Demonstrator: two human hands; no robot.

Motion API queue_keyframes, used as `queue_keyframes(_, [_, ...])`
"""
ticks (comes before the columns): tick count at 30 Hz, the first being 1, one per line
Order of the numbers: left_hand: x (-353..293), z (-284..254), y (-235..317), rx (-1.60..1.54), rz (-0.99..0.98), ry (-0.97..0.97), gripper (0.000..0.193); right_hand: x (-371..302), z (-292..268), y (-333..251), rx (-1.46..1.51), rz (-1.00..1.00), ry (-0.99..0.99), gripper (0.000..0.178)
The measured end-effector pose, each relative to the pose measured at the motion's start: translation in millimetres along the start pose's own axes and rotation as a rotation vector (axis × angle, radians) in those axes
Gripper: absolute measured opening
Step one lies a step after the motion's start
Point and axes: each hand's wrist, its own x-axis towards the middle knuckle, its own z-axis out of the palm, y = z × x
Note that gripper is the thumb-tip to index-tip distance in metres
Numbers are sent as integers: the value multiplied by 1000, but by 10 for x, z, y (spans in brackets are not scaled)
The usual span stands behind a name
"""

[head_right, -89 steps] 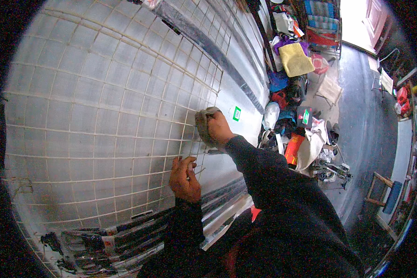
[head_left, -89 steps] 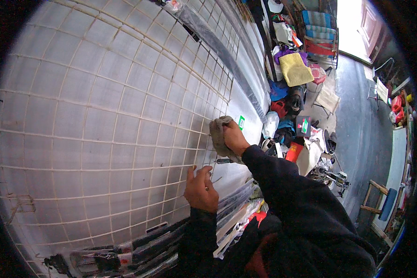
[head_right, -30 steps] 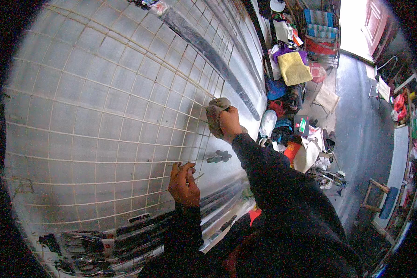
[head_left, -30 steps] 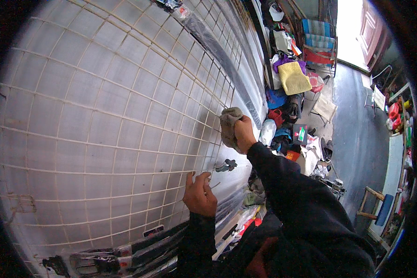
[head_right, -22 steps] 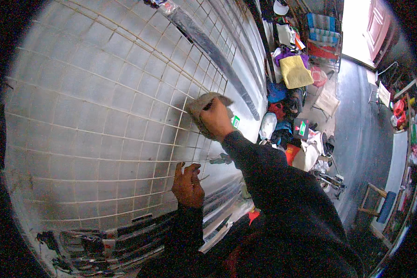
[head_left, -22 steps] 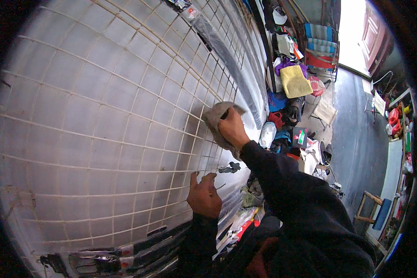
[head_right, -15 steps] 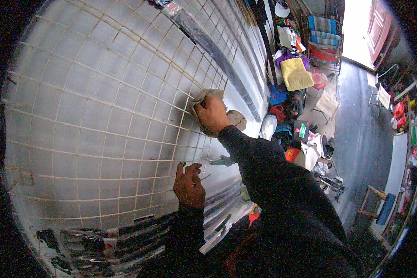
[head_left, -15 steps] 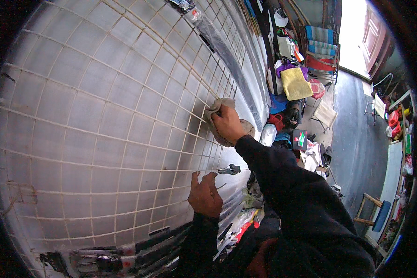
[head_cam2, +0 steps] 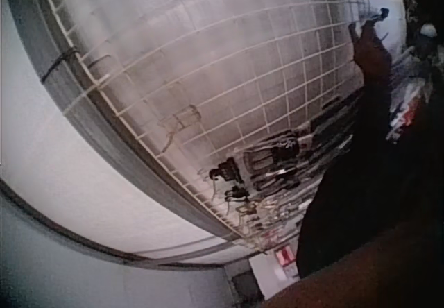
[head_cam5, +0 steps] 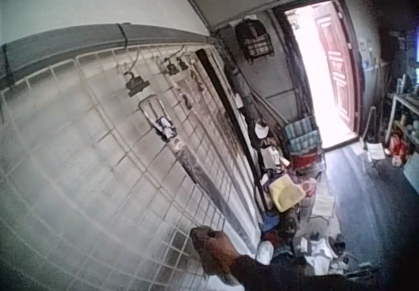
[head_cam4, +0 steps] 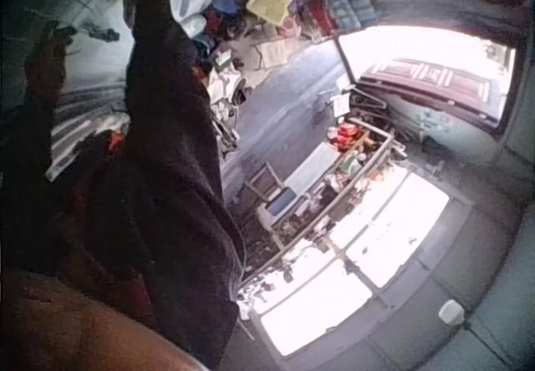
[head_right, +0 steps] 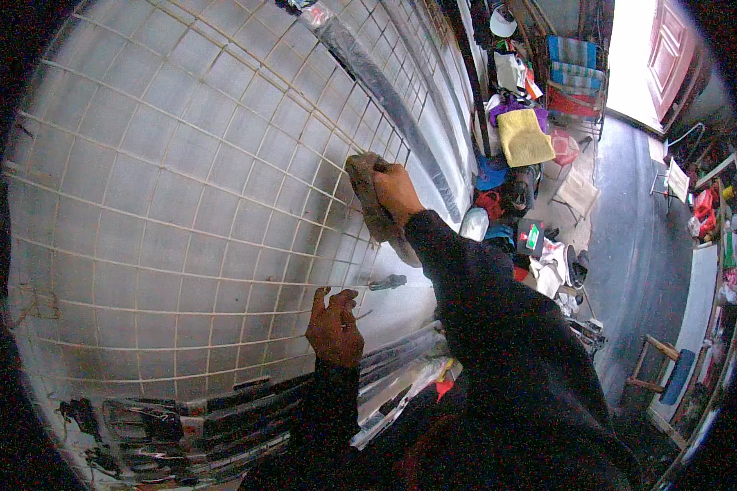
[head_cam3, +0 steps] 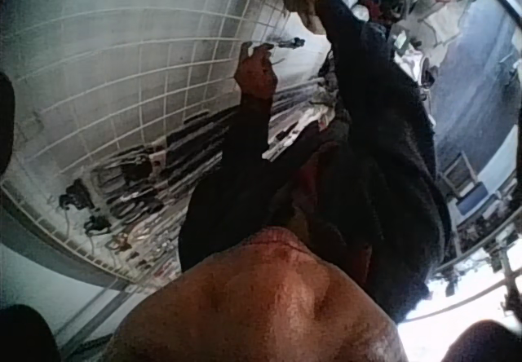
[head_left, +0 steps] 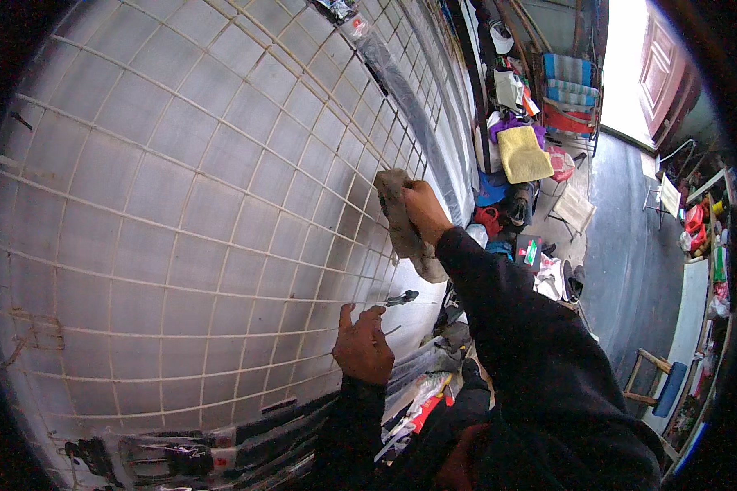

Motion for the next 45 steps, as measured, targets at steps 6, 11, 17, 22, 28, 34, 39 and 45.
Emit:
queue_keyframes(6, [23, -7, 15, -69, -78, -36, 19, 114, -43, -23, -376, -246, 51, 34])
queue_keyframes(11, [44, -18, 23, -27, 9, 39, 20, -155, -174, 109, -758, -449, -3, 36])
queue_keyframes(17, [26, -15, -7, -61, -36, 15, 21, -377, -155, 252, -245, -391, 93, 30])
queue_keyframes(22, [17, -10, 20, -24, -23, 20, 20, -303, -77, 93, 209, 78, 62, 19])
queue_keyframes(28, [33, -13, 75, -19, -15, 41, 20, -80, 47, 55, -149, -101, 102, 21])
queue_keyframes(34, [31, -14, 45, -22, -62, 45, 21, -365, 9, 44, -203, -217, 243, 19])
queue_keyframes(39, [27, -21, 63, -30, -24, 62, 22, -298, 104, -381, 102, 17, 213, 25])
queue_keyframes(45, [2, -16, 110, -64, -115, 19, 20, 16, 240, -576, -309, -221, 113, 29])
